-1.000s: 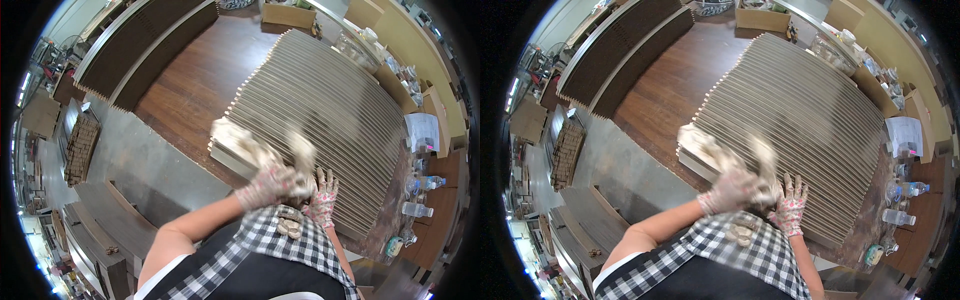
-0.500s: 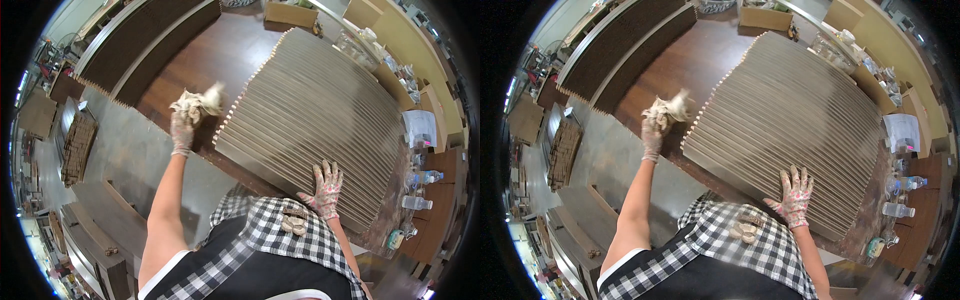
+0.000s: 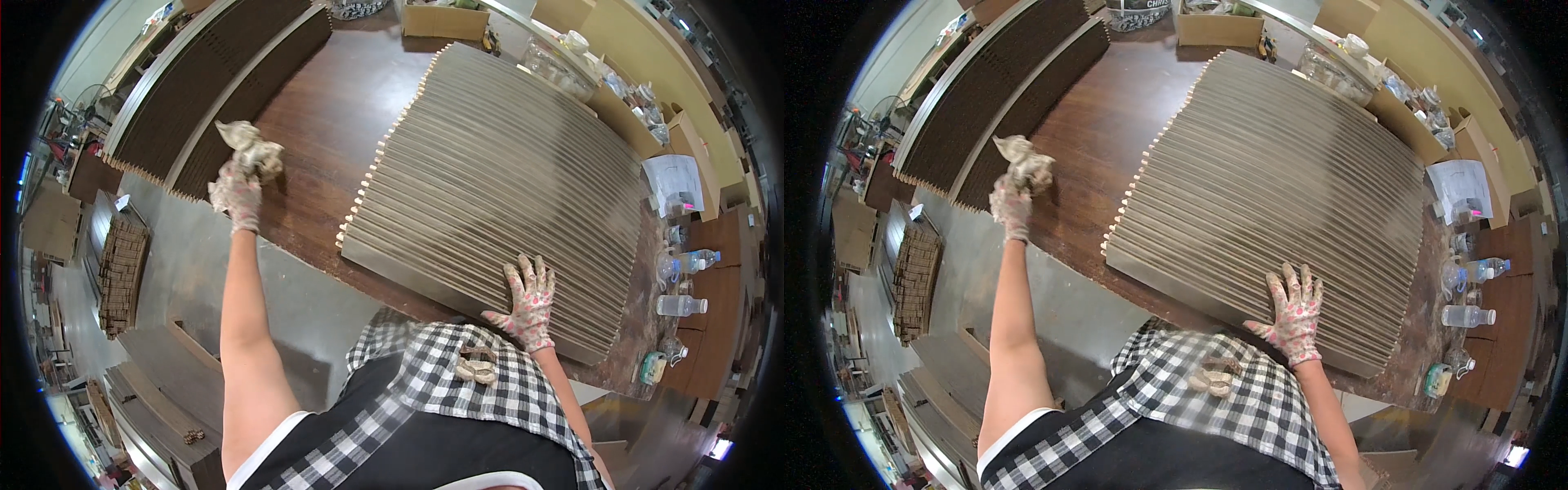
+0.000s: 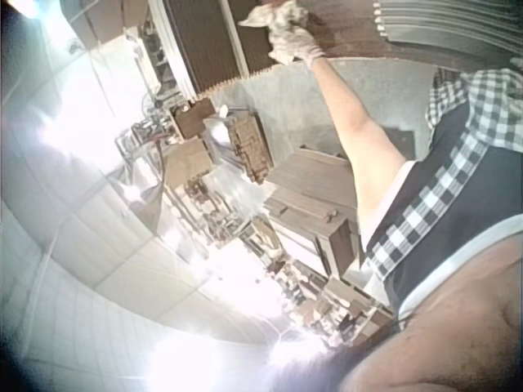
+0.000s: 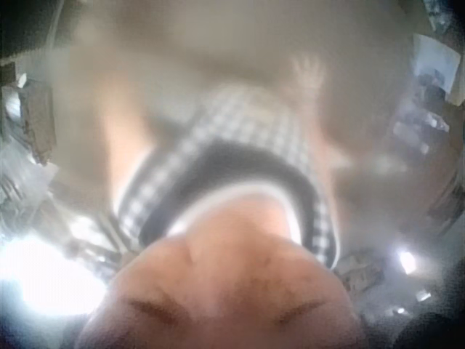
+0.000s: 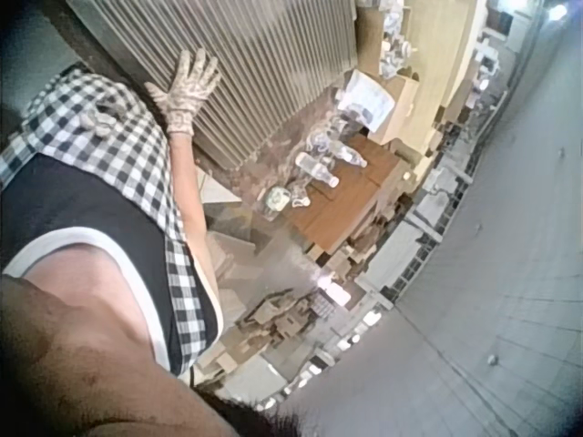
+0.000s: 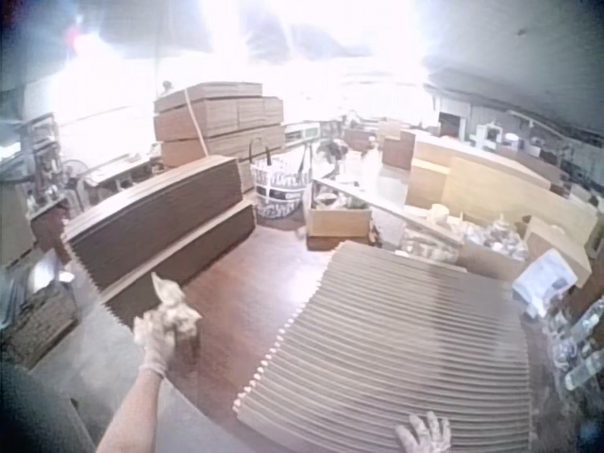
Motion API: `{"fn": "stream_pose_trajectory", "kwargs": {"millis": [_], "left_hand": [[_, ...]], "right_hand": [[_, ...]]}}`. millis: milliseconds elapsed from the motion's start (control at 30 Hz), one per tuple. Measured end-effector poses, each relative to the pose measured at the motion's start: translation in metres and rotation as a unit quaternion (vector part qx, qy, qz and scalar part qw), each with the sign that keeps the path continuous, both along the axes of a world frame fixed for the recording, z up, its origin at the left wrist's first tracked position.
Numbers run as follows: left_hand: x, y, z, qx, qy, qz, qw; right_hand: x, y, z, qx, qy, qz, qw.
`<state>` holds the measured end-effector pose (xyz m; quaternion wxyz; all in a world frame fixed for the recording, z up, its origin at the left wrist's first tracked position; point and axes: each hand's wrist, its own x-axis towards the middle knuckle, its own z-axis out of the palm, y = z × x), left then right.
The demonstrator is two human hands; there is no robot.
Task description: The person cleans slatted wooden panels by applying liquid from a bottle with a sponge and then wiping the surface with a cloth.
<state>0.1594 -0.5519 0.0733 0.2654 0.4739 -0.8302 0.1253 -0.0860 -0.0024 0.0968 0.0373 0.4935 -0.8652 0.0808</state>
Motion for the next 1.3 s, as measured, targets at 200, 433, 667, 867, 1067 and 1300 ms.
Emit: {"fn": "stream_pose_trajectory", "kwargs": {"millis": [200, 433, 667, 867, 1067, 1300], "left_hand": [[-0.028, 0.053, 0.029, -0.096, 0.102, -0.202, 0.969], [-0.071, 0.265, -0.006, 0.101, -0.061, -0.546, 0.830], [-0.123, 0.263, 0.005, 0.064, -0.024, -0.516, 0.854], [-0.133, 0.261, 0.010, 0.107, -0.032, -0.513, 0.851], [-0.125, 0.269, 0.001, 0.074, -0.020, -0.494, 0.866], [-0.141, 0.261, 0.031, 0.178, -0.017, -0.547, 0.818]], "right_hand": [[0.007, -0.001, -0.002, -0.008, -0.014, -0.009, 1.000], [0.029, 0.015, -0.018, -0.013, 0.035, -0.070, 0.997], [0.008, -0.002, -0.016, -0.055, 0.057, -0.138, 0.987], [0.013, 0.001, -0.001, -0.143, 0.021, -0.166, 0.975], [0.058, 0.018, -0.020, -0.255, -0.650, -0.371, 0.613], [0.026, 0.006, -0.025, -0.370, -0.719, -0.373, 0.455]]}}
